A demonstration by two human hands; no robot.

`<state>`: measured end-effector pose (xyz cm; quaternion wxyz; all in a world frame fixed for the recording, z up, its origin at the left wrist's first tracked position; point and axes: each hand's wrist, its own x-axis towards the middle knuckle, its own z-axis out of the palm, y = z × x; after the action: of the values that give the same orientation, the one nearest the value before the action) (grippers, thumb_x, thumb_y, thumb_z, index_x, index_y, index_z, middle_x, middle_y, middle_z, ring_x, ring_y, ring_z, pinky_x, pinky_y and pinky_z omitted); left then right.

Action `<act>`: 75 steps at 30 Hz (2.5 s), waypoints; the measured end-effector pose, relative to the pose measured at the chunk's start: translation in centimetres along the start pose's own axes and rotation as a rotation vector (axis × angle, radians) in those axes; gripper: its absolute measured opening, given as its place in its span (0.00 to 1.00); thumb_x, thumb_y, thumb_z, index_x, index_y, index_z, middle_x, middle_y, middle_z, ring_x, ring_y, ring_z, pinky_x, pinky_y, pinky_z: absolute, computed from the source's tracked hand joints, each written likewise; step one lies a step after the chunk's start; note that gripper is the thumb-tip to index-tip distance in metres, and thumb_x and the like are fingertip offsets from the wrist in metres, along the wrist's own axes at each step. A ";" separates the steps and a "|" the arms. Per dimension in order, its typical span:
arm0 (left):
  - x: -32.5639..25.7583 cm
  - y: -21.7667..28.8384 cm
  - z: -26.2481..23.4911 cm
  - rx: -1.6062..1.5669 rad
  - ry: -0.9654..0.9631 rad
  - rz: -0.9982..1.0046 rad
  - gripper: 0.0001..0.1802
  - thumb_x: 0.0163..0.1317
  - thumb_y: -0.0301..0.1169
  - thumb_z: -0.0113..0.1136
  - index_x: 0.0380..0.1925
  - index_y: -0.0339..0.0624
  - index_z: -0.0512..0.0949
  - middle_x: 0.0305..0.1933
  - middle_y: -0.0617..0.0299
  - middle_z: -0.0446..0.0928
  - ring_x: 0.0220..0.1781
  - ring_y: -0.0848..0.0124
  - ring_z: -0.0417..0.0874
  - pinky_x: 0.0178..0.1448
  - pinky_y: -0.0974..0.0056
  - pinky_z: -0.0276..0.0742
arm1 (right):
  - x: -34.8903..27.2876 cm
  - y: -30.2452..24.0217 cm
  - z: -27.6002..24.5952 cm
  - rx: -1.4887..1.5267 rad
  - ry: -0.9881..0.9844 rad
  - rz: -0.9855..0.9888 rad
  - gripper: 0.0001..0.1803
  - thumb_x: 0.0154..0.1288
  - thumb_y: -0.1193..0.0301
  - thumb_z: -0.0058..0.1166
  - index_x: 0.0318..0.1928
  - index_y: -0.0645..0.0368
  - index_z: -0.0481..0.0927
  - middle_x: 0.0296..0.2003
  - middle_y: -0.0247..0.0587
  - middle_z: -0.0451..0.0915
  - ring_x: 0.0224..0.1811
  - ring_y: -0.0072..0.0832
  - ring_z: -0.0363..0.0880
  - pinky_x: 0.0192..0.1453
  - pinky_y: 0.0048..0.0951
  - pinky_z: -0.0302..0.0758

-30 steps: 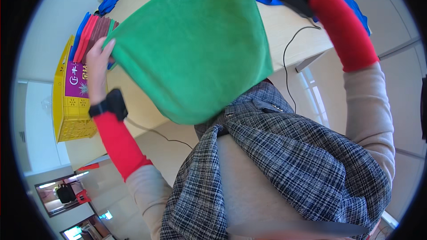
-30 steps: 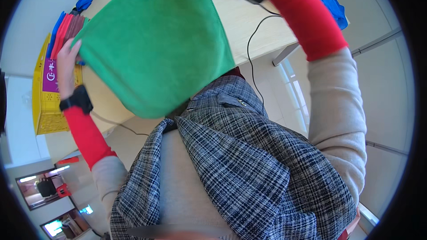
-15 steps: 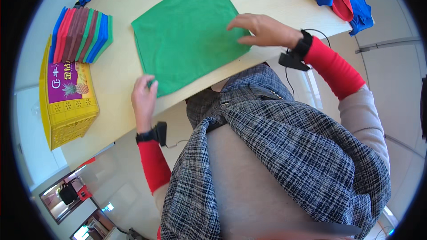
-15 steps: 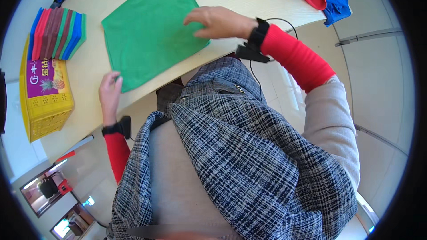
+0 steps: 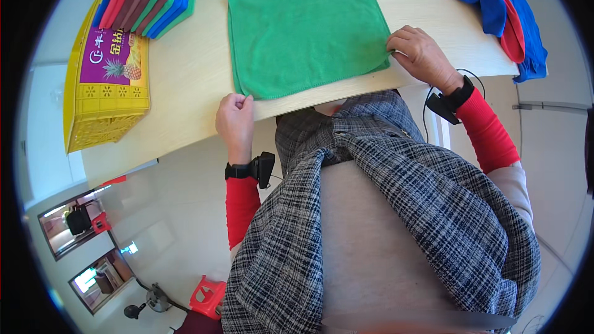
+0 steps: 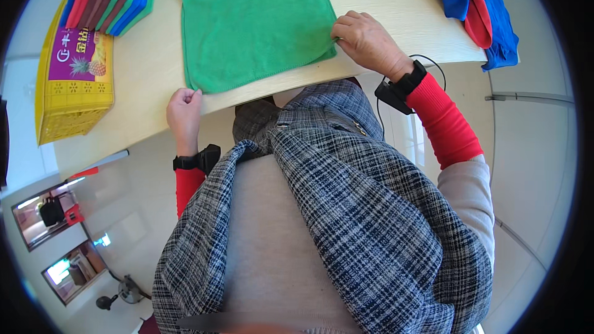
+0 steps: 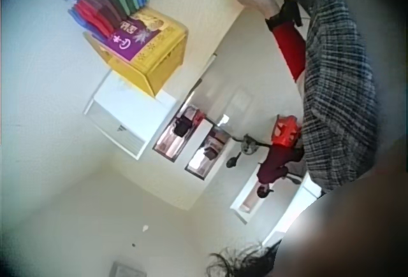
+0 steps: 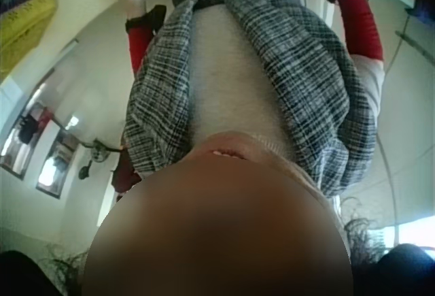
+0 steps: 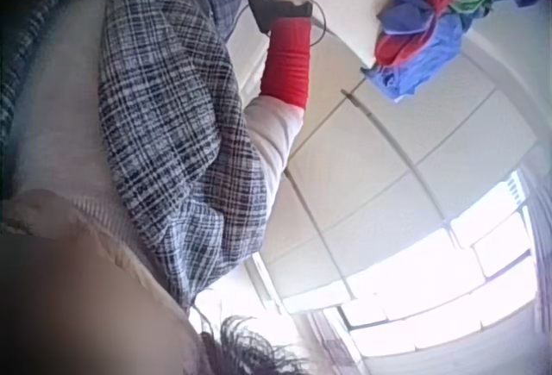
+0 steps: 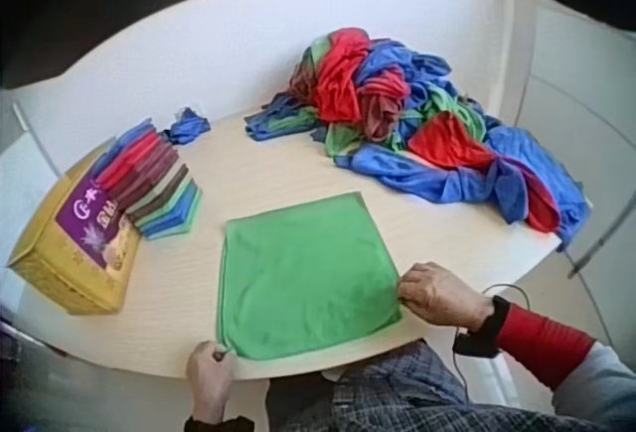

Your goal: Fold various pieces of colorful cloth on a workbench.

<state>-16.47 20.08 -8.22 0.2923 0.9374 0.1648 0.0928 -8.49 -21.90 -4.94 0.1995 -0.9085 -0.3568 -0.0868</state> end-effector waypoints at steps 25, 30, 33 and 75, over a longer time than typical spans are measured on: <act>4.0 -4.4 0.8 -0.471 0.005 0.098 0.12 0.61 0.16 0.56 0.43 0.38 0.79 0.29 0.70 0.78 0.30 0.84 0.75 0.36 0.75 0.70 | -1.3 -1.4 1.5 -0.092 -0.008 -0.147 0.12 0.53 0.77 0.59 0.39 0.62 0.77 0.43 0.43 0.80 0.44 0.40 0.80 0.48 0.38 0.79; 3.5 -4.6 0.3 -0.401 -0.054 0.098 0.11 0.63 0.17 0.57 0.44 0.39 0.79 0.30 0.71 0.78 0.30 0.84 0.74 0.36 0.75 0.70 | -1.3 -1.2 1.7 -0.070 0.005 -0.146 0.13 0.51 0.78 0.59 0.40 0.62 0.77 0.43 0.43 0.79 0.43 0.40 0.79 0.47 0.39 0.79; 3.3 -3.5 0.0 -0.388 -0.062 0.104 0.10 0.65 0.17 0.57 0.45 0.38 0.78 0.30 0.72 0.77 0.30 0.86 0.72 0.36 0.76 0.68 | -1.2 -1.6 1.5 -0.070 -0.017 -0.134 0.13 0.51 0.79 0.59 0.40 0.62 0.77 0.44 0.44 0.79 0.43 0.40 0.79 0.47 0.39 0.79; 2.3 1.2 -0.9 0.348 0.050 0.710 0.13 0.59 0.28 0.67 0.45 0.45 0.80 0.45 0.58 0.78 0.42 0.55 0.84 0.43 0.56 0.81 | 4.2 0.2 -3.5 0.140 0.131 0.206 0.07 0.64 0.78 0.53 0.42 0.60 0.77 0.26 0.39 0.79 0.26 0.29 0.82 0.30 0.31 0.76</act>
<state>-14.28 20.44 -6.67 0.0744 0.9691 -0.1495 0.1818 -5.32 -20.92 -0.51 0.2931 -0.9165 -0.2532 -0.1000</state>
